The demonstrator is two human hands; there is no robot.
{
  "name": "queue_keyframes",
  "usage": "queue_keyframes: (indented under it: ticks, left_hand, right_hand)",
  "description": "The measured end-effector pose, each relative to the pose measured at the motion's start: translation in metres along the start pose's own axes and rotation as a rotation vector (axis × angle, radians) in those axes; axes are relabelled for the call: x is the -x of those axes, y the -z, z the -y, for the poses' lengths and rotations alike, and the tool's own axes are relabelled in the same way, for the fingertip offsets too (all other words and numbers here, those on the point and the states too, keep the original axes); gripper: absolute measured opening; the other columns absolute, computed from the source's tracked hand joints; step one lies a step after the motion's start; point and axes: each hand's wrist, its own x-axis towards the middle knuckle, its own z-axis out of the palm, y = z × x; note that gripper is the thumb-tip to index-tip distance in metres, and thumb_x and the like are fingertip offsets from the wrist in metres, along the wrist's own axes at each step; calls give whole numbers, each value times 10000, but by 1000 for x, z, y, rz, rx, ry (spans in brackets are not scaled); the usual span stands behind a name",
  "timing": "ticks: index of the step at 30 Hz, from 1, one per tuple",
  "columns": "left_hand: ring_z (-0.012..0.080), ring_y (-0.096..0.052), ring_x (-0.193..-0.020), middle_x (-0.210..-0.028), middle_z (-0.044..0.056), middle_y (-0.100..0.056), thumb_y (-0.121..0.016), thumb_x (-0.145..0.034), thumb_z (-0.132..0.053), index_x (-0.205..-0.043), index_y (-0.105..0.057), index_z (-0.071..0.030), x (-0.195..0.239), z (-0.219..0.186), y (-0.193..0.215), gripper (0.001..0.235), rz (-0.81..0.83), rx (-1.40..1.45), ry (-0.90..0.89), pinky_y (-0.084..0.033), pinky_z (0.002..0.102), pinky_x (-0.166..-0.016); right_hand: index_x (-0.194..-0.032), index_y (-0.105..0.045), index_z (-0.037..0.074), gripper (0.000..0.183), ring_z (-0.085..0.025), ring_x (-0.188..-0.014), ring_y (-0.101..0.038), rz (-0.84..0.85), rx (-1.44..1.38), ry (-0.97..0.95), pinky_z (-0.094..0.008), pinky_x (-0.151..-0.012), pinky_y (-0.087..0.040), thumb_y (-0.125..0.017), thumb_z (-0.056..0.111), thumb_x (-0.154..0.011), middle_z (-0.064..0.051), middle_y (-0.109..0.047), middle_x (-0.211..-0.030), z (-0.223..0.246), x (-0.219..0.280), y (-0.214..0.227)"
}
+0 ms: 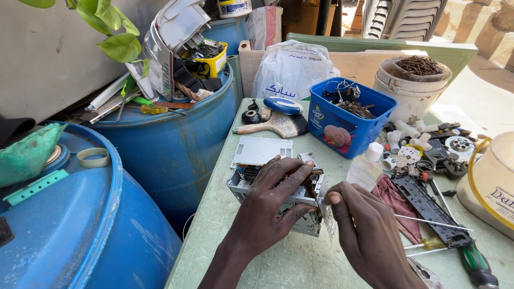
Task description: Assembling a car stereo unit by fitting circuit boards and internal components into a metal chassis
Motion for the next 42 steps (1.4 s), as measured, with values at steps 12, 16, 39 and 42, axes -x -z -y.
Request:
queue_keyframes:
  ticks: [12,16,39,42]
  left_hand:
    - [356,-520,-1274,-1335,158,-538,-631,-960,-234,-1441,-452,-48,0,0,-1,546,5,0,4,-360,514,-1155]
    - [357,-523,-1274,-1336,157,-536,-610,-973,-239,-1452,-438,-57,0,-1,-2,540,11,6,-1,-348,522,-1167]
    - [372,-536,-1241,-1313,163,-534,-587,-984,-253,-1425,-458,-27,-1,-2,-3,511,14,-7,-45,-354,537,-1163]
    - [374,-540,-1244,-1302,163,-537,-616,-978,-249,-1420,-467,-20,-1,-5,-4,520,13,-7,-70,-365,538,-1169]
  right_hand:
    - [-829,-486,118,279,-223,-601,-540,27,62,37,-356,-557,-388,-399,295,-1028,-34,-559,-696,-2,2,-3]
    - [-895,-529,126,154,-185,-611,-554,27,61,4,-342,-574,-408,-516,263,-964,1,-603,-671,0,2,-1]
    - [-898,-535,166,123,-185,-541,-467,45,33,-70,-340,-544,-350,-493,262,-963,-18,-487,-550,-2,6,-2]
    - [-818,-503,137,198,-260,-495,-506,44,78,-15,-397,-520,-337,-473,242,-984,-79,-532,-543,-4,5,1]
